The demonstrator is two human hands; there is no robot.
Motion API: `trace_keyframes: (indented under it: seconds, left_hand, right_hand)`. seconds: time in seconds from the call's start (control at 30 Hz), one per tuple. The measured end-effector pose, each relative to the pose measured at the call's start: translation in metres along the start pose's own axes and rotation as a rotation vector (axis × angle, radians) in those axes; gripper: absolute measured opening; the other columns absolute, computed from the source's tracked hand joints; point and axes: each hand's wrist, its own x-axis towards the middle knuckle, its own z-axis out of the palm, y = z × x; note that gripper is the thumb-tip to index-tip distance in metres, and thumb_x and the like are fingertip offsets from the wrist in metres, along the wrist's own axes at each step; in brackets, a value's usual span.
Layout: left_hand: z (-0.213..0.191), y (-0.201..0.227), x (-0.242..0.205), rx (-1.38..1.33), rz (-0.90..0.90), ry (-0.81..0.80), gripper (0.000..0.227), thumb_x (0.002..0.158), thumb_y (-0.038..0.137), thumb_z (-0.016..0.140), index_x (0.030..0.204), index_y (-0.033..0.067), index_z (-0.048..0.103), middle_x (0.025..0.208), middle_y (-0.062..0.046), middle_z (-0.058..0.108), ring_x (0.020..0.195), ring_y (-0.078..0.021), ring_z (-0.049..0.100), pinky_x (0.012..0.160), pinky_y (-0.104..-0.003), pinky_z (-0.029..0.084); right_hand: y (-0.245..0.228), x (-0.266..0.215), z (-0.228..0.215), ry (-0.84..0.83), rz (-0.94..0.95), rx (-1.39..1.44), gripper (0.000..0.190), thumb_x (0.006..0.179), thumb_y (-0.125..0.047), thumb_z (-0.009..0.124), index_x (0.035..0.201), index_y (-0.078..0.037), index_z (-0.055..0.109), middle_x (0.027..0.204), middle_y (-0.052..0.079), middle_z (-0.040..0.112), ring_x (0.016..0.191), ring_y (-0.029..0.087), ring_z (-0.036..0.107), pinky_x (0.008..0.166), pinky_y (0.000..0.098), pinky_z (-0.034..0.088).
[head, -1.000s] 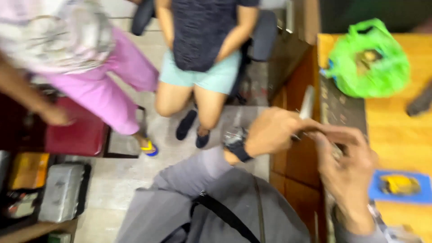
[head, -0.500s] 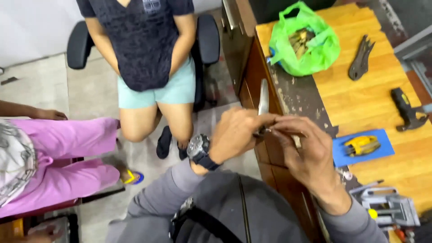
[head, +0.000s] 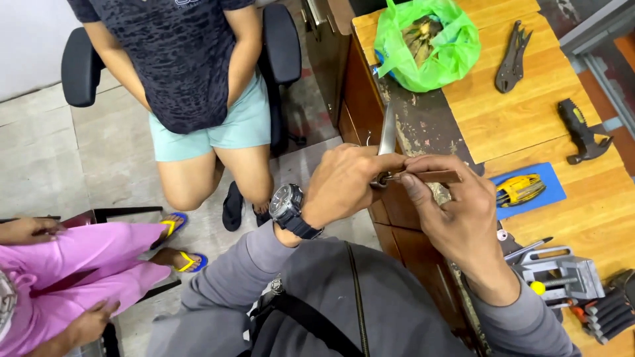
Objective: Shaping a thin metal wire on a bench grinder and then using it as a pick to manipulate a lock cylinder.
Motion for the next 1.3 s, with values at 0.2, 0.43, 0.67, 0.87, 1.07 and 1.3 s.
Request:
trace_keyframes:
  seconds: [0.2,0.43,0.67,0.87,1.07,1.3]
  left_hand:
    - [-0.004,0.003,0.002,-0.004,0.022,-0.002,0.043,0.071,0.004,0.075,0.111,0.0196,0.075,0.083,-0.008,0.073,0.082,-0.0439,0.073,0.071,-0.056,0.06]
    - [-0.006,0.002,0.001,-0.005,0.053,0.012,0.047,0.069,0.002,0.077,0.114,0.0171,0.075,0.084,-0.011,0.074,0.082,-0.0451,0.073,0.075,-0.058,0.059]
    - [-0.018,0.012,-0.004,-0.028,0.099,0.037,0.045,0.075,-0.009,0.07,0.115,0.0117,0.076,0.08,-0.012,0.075,0.08,-0.0413,0.075,0.077,-0.053,0.06]
    - [-0.006,0.003,-0.003,-0.009,0.109,0.022,0.051,0.072,-0.007,0.069,0.119,0.0138,0.075,0.082,-0.012,0.075,0.082,-0.0414,0.074,0.081,-0.055,0.059]
    - [-0.009,0.003,-0.003,0.02,0.108,0.013,0.052,0.069,-0.004,0.071,0.117,0.0157,0.074,0.081,-0.01,0.075,0.081,-0.0401,0.074,0.081,-0.055,0.059]
    - [0.0,0.0,-0.005,-0.03,0.051,-0.016,0.05,0.068,0.001,0.074,0.115,0.0179,0.074,0.081,-0.009,0.074,0.081,-0.042,0.073,0.075,-0.056,0.06]
  right_hand:
    - [0.002,-0.006,0.003,0.033,-0.011,-0.055,0.006,0.094,0.002,0.076,0.099,0.002,0.072,0.094,0.02,0.076,0.083,0.039,0.077,0.064,0.0436,0.06]
    - [0.003,-0.01,0.005,0.072,0.008,-0.036,0.006,0.093,0.008,0.075,0.098,0.006,0.072,0.093,0.023,0.075,0.082,0.039,0.077,0.065,0.0422,0.06]
    - [-0.003,-0.013,0.009,0.072,-0.045,-0.106,0.008,0.092,0.007,0.076,0.098,0.005,0.071,0.094,0.021,0.076,0.087,0.04,0.077,0.066,0.0427,0.061]
    - [-0.008,-0.006,0.008,0.062,-0.143,-0.104,0.009,0.088,0.01,0.076,0.094,0.004,0.073,0.09,0.019,0.075,0.09,0.045,0.076,0.067,0.0484,0.063]
    - [-0.002,-0.006,0.006,0.04,-0.192,-0.099,0.01,0.088,0.009,0.077,0.095,0.002,0.074,0.09,0.015,0.076,0.093,0.043,0.076,0.071,0.05,0.063]
    - [0.0,-0.005,-0.001,-0.011,-0.158,-0.021,0.011,0.087,0.008,0.076,0.094,-0.001,0.075,0.088,0.013,0.077,0.091,0.04,0.077,0.072,0.0478,0.063]
